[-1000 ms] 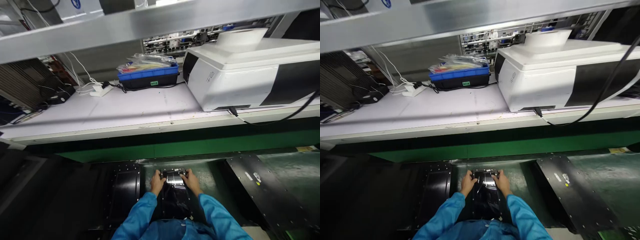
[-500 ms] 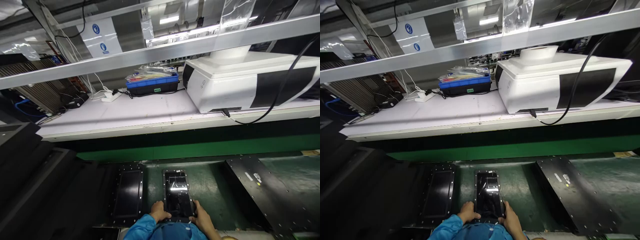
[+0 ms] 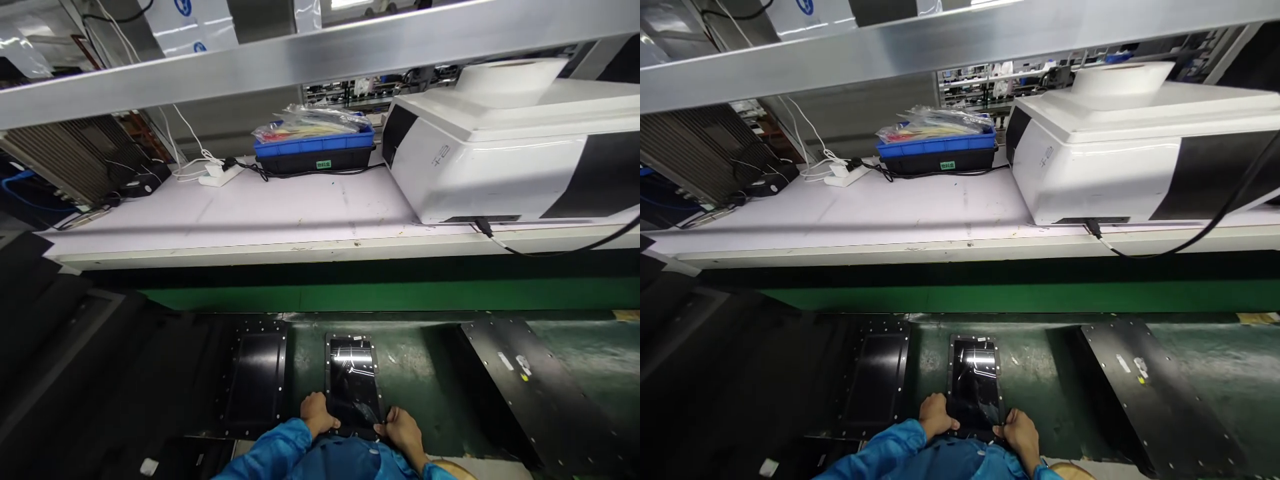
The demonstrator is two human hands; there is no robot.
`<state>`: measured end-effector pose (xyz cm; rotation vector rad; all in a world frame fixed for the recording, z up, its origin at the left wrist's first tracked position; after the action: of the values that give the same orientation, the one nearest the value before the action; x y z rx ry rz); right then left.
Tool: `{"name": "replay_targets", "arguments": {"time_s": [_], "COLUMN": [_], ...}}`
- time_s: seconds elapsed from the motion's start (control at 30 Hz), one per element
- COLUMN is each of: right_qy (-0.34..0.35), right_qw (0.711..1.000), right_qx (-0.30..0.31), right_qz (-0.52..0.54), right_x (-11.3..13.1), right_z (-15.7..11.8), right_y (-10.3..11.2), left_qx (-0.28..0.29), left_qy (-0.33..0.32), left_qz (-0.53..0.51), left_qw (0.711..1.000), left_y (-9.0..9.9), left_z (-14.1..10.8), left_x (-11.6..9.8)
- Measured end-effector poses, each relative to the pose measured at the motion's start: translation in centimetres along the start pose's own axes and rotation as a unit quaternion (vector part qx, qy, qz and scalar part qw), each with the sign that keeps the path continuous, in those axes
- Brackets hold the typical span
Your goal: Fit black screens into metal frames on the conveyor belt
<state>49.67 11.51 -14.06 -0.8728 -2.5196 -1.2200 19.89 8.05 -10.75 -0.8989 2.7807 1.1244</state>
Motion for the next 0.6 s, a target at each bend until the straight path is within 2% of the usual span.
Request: {"name": "replay_targets", "arguments": {"time_s": [0.2, 0.3, 0.37, 0.43, 0.5, 0.53, 0.6], "right_qy": [0.013, 0.019, 0.025, 0.027, 0.029, 0.035, 0.067], "right_qw": [1.000, 0.999, 0.999, 0.999, 0.999, 0.999, 0.997], "right_qx": [-0.016, -0.024, -0.022, -0.023, -0.029, -0.031, -0.026], "right_qz": [-0.016, -0.022, -0.031, -0.034, -0.024, -0.017, -0.005], "right_x": [-0.1, 0.1, 0.5, 1.0, 1.6, 2.0, 3.2], "right_z": [-0.9, -1.5, -1.9, -2.1, -1.9, -1.7, -0.9], "right_y": [-0.2, -0.2, 0.1, 0.6, 1.3, 1.6, 2.1], "left_qx": [-0.023, -0.042, -0.131, -0.298, -0.425, -0.455, -0.464], "left_qy": [-0.029, -0.046, -0.071, -0.078, -0.050, -0.035, -0.008], "left_qz": [0.013, -0.032, -0.124, -0.205, -0.215, -0.198, -0.146], "left_qw": [0.999, 0.998, 0.981, 0.929, 0.878, 0.867, 0.873], "left_y": [0.1, 2.3, 5.5, 9.4, 11.9, 12.5, 13.0], "left_z": [0.0, -0.3, -1.1, -2.9, -4.9, -5.6, -6.0], "left_x": [-0.5, -0.3, 0.8, 3.2, 5.9, 6.8, 7.6]}}
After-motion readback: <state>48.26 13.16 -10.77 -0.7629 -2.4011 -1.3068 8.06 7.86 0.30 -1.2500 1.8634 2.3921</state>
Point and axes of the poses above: each hand's wrist, its own z-axis towards the middle knuckle, its own y-axis out of the back of the hand, x = y × z, the point moved 6 cm from there along z, towards the middle knuckle, and after that the axes turned 4 degrees about z, right-handed, at the moved point
